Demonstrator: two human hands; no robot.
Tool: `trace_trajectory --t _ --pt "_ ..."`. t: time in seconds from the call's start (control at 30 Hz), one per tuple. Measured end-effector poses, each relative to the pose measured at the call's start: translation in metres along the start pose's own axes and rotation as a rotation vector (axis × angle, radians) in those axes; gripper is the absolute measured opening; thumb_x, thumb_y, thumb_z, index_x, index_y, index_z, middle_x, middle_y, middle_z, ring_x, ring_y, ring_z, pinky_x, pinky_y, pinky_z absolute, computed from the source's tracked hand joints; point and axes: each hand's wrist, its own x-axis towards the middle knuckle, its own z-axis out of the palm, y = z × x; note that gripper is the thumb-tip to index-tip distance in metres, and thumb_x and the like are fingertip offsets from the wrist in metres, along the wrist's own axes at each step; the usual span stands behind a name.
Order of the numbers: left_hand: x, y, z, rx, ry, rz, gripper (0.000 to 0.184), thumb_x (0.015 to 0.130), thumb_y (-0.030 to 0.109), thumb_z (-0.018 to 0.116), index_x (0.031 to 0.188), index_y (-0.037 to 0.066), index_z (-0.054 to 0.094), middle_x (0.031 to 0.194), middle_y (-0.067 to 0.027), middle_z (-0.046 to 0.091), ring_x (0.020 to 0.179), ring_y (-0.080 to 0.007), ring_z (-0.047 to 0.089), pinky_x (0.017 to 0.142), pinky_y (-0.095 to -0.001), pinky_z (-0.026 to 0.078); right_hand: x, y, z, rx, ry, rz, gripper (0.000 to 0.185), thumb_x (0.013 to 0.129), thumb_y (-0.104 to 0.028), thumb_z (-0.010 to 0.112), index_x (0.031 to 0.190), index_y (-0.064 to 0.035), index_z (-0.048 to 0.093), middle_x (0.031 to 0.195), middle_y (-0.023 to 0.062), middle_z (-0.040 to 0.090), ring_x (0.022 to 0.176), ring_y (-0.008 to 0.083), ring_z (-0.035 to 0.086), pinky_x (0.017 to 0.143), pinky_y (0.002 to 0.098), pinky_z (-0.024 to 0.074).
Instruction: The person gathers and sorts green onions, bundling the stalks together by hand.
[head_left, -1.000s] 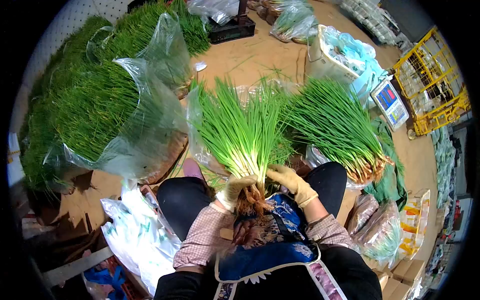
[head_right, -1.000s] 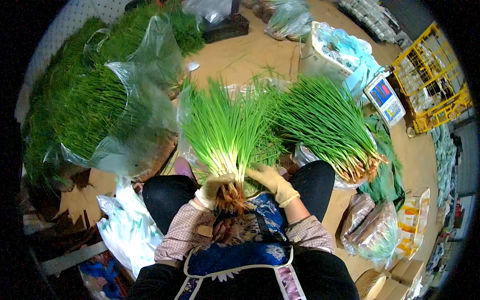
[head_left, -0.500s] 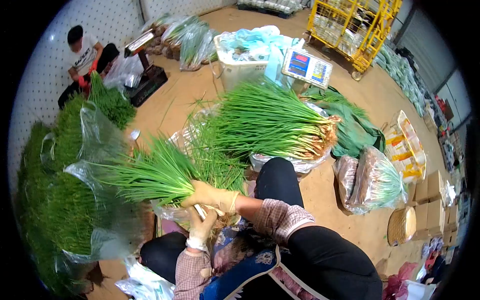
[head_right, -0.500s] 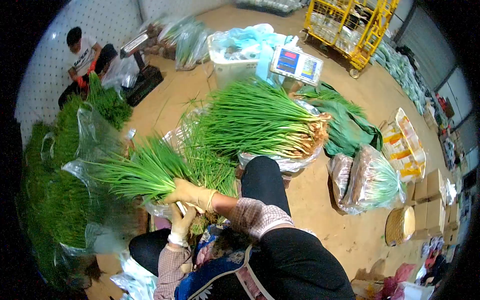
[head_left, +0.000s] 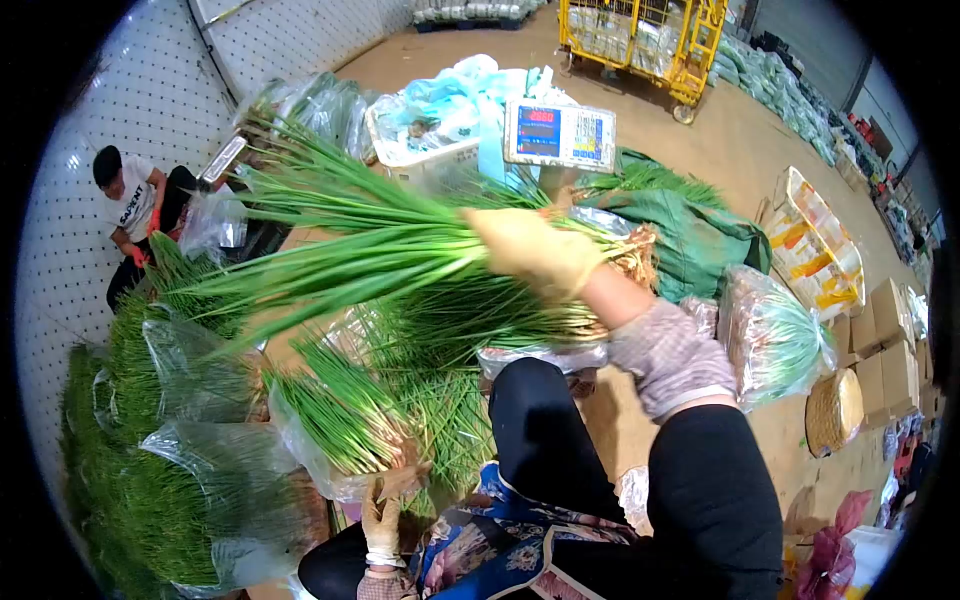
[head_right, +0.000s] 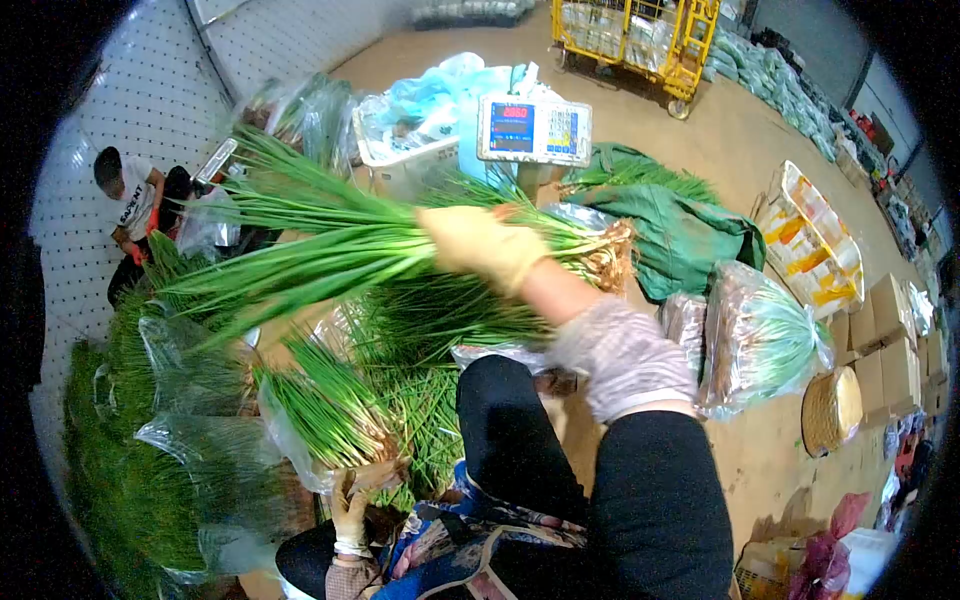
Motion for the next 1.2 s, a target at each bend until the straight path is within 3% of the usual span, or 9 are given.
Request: trace_trajectory --t 0.1,0.23,0.37,0.47,0.53,0.7,0.8,0.97,1.2 --pt "0.004 -0.008 0.002 -0.089 0.002 -0.104 0.055 0.083 0.004 0.056 0.133 -0.001 0.033 0.13 -0.0134 0.042 0.108 -0.0167 0.048 0.09 -0.0261 0.04 -0.055 0.09 0.048 -0.271 -0.246 0.339 0.077 0.064 -0.01 0.063 0.133 -0.0011 0.028 0.117 0.0216 0.051 0.11 0.0337 0.05 0.086 0.0419 0.0444" --pt "0.035 0.021 0.027 0.292 -0.098 -0.047 0.052 0.084 0.009 0.057 0.129 -0.005 0.036 0.124 -0.0145 0.046 0.105 -0.0168 0.05 0.088 -0.0268 0.041 -0.097 0.128 0.11 -0.496 -0.009 0.452 0.083 0.069 -0.009 0.062 0.139 -0.0078 0.017 0.14 0.0163 0.027 0.128 0.0309 0.027 0.099 0.0477 0.0295" --pt "0.069 0.063 0.079 0.016 -0.196 -0.081 0.052 0.085 0.01 0.056 0.13 -0.005 0.034 0.115 -0.0112 0.049 0.082 -0.0146 0.056 0.074 -0.0232 0.046 -0.091 0.136 0.09 -0.432 -0.054 0.403 0.111 0.051 -0.03 0.082 0.139 -0.0091 0.017 0.138 0.0145 0.03 0.128 0.031 0.029 0.098 0.0475 0.0309" --pt "0.1 0.079 0.105 0.233 -0.315 -0.109 0.051 0.084 0.009 0.056 0.129 -0.001 0.036 0.117 -0.0117 0.048 0.084 -0.0145 0.055 0.073 -0.0238 0.046 -0.094 0.135 0.078 -0.392 -0.054 0.361 0.113 0.05 -0.031 0.083 0.14 -0.0104 0.016 0.138 0.0145 0.03 0.128 0.0314 0.028 0.098 0.0488 0.0305" --pt "0.124 0.088 0.126 0.457 -0.437 0.183 0.05 0.082 0.007 0.056 0.129 0.004 0.039 0.123 -0.0119 0.046 0.094 -0.0164 0.054 0.078 -0.0258 0.046 -0.091 0.139 0.074 -0.366 -0.036 0.388 0.112 0.052 -0.03 0.082 0.14 -0.0119 0.015 0.139 0.0138 0.029 0.128 0.0321 0.028 0.1 0.0499 0.0284" --pt "0.156 0.099 0.183 0.276 -0.502 0.251 0.05 0.08 0.001 0.058 0.128 0.005 0.043 0.128 -0.0099 0.045 0.102 -0.0172 0.052 0.084 -0.0288 0.045 -0.08 0.153 0.108 -0.428 -0.018 0.488 0.101 0.06 -0.024 0.075 0.14 -0.0121 0.016 0.14 0.0137 0.027 0.128 0.0316 0.027 0.1 0.0503 0.0261" --pt "0.156 0.097 0.205 0.272 -0.544 0.3 0.05 0.079 0.002 0.059 0.127 0.005 0.043 0.122 -0.0079 0.048 0.099 -0.0154 0.052 0.081 -0.0266 0.044 -0.082 0.152 0.1 -0.466 -0.081 0.451 0.107 0.059 -0.035 0.076 0.14 -0.0082 0.012 0.14 0.0165 0.026 0.128 0.0342 0.027 0.102 0.0494 0.0251" --pt "0.134 0.093 0.192 0.237 -0.553 0.223 0.049 0.079 0.005 0.06 0.126 0.002 0.044 0.127 -0.0123 0.044 0.103 -0.0184 0.052 0.085 -0.0288 0.044 -0.093 0.138 0.078 -0.341 -0.12 0.402 0.119 0.052 -0.042 0.079 0.141 -0.0096 0.007 0.14 0.0191 0.025 0.128 0.0375 0.025 0.102 0.0511 0.0234" --pt "0.111 0.069 0.116 0.387 -0.433 0.112 0.045 0.081 0.006 0.056 0.124 0.001 0.044 0.129 -0.0136 0.042 0.105 -0.0191 0.051 0.085 -0.0279 0.045 -0.118 0.113 0.073 -0.427 -0.026 0.305 0.115 0.055 -0.032 0.08 0.142 -0.0126 0.006 0.141 0.0167 0.024 0.13 0.0351 0.025 0.103 0.0521 0.0221"
